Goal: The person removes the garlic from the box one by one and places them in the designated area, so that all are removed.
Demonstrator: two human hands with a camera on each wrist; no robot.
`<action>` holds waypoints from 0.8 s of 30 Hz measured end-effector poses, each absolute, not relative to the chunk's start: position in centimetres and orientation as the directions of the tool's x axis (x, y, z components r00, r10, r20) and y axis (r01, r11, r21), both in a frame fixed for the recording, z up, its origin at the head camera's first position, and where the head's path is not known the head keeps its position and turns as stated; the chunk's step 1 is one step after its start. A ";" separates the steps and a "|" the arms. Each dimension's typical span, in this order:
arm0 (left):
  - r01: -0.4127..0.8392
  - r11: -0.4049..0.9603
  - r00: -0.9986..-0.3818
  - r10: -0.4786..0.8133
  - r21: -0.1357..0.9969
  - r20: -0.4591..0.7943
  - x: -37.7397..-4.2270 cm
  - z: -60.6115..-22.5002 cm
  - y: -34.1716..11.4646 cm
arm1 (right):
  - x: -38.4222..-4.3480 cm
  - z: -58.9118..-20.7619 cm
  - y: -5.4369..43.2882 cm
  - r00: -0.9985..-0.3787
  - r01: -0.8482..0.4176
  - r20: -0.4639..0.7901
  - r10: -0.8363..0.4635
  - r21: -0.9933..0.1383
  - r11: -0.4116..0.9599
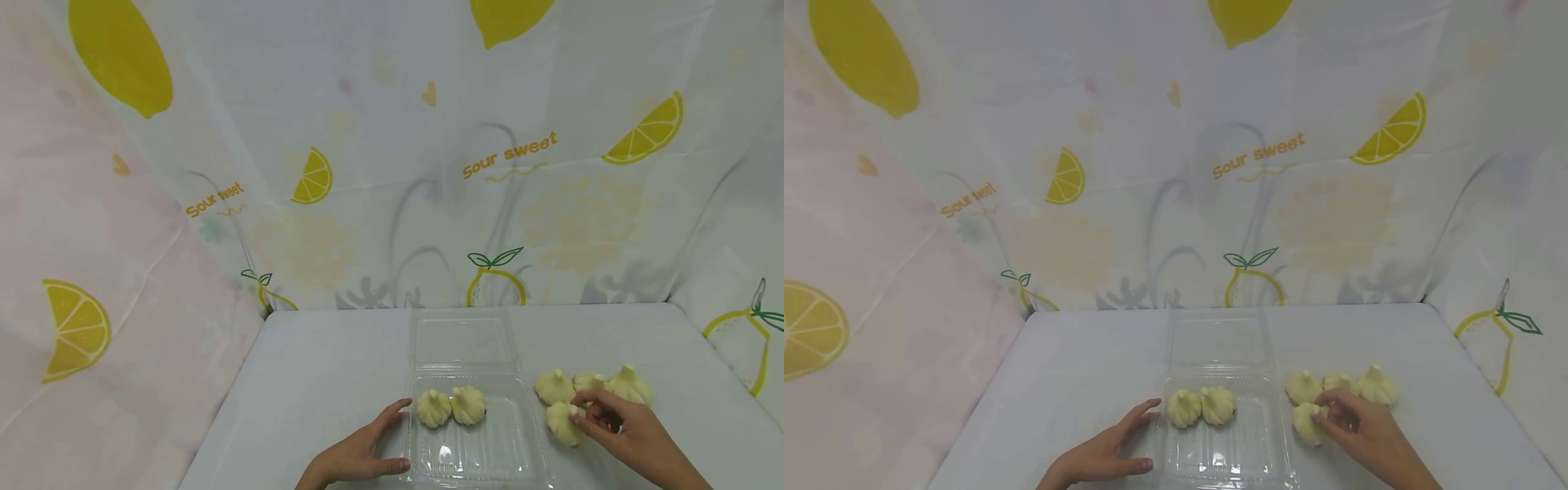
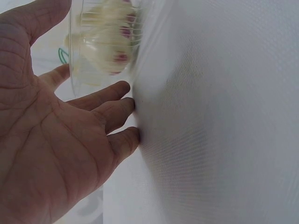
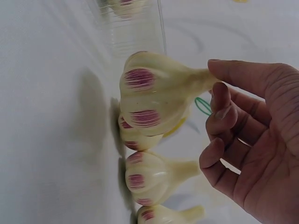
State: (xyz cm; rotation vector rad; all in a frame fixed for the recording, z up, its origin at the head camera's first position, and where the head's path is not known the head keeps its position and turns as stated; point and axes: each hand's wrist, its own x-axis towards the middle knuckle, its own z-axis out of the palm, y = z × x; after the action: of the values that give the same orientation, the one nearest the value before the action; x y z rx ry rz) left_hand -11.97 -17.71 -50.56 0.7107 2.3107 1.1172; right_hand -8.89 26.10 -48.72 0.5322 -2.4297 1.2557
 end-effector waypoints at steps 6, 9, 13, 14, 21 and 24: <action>0.244 0.533 -0.753 0.631 0.810 -0.189 -12.0 -50.6 -17.7 | -9.0 -49.3 26.4 -0.871 -0.478 0.457 -0.181 -0.703 0.526; 0.243 0.533 -0.753 0.631 0.811 -0.189 -12.0 -50.6 -17.7 | -9.0 -49.6 26.5 -0.868 -0.487 0.455 -0.196 -0.707 0.512; 0.238 0.532 -0.752 0.630 0.812 -0.192 -12.0 -50.5 -17.6 | -9.0 -50.0 26.7 -0.875 -0.479 0.438 -0.208 -0.715 0.510; 0.238 0.532 -0.752 0.630 0.813 -0.192 -12.0 -50.5 -17.6 | -9.0 -50.0 26.7 -0.876 -0.477 0.435 -0.209 -0.715 0.511; 0.231 0.529 -0.749 0.632 0.816 -0.198 -12.0 -50.5 -17.6 | -9.0 -50.2 26.7 -0.871 -0.485 0.445 -0.210 -0.705 0.518; 0.227 0.525 -0.747 0.634 0.820 -0.199 -12.0 -50.6 -17.7 | -9.0 -50.3 26.8 -0.874 -0.479 0.438 -0.209 -0.706 0.522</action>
State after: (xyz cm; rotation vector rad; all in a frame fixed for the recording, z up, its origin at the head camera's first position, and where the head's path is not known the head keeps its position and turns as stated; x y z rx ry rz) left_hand -12.01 -17.66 -50.56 0.7010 2.2867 1.1300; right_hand -9.04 26.80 -50.31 0.5743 -2.4667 1.2808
